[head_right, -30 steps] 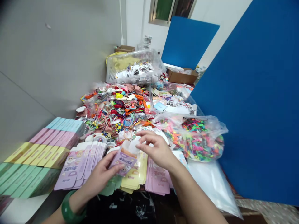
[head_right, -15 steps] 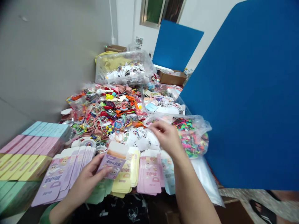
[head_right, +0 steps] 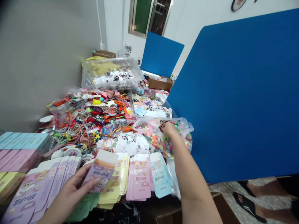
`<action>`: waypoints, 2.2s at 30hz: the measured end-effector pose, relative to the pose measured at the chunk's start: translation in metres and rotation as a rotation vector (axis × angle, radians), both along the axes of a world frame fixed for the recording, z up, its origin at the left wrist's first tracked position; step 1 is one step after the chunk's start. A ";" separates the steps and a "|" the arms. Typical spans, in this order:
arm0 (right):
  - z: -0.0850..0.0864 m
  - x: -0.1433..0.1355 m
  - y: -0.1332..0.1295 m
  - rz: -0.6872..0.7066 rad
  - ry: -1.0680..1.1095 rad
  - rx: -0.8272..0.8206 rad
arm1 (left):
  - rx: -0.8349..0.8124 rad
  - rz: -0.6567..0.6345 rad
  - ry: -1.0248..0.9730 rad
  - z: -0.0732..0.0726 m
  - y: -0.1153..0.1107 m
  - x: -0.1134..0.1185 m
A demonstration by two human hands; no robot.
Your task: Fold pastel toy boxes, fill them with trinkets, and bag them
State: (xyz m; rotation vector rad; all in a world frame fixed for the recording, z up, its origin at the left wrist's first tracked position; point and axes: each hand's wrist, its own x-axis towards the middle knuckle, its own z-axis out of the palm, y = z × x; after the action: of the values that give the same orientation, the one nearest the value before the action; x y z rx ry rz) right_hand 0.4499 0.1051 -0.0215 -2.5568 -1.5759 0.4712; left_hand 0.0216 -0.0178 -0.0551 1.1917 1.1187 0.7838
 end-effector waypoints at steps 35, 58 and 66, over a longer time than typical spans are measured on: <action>0.021 0.018 -0.032 -0.288 0.519 0.239 | -0.041 0.001 -0.017 0.004 -0.001 0.002; 0.035 0.015 -0.020 -0.399 0.566 0.334 | -0.068 -0.037 -0.055 0.002 0.002 0.004; 0.036 0.003 -0.021 -0.446 0.582 0.380 | -0.095 0.014 -0.057 -0.003 0.001 -0.003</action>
State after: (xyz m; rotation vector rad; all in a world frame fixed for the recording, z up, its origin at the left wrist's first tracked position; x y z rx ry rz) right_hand 0.4529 0.0837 0.0143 -2.1134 -0.7813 0.6960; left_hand 0.0183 -0.0169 -0.0585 1.0773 1.1056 0.7626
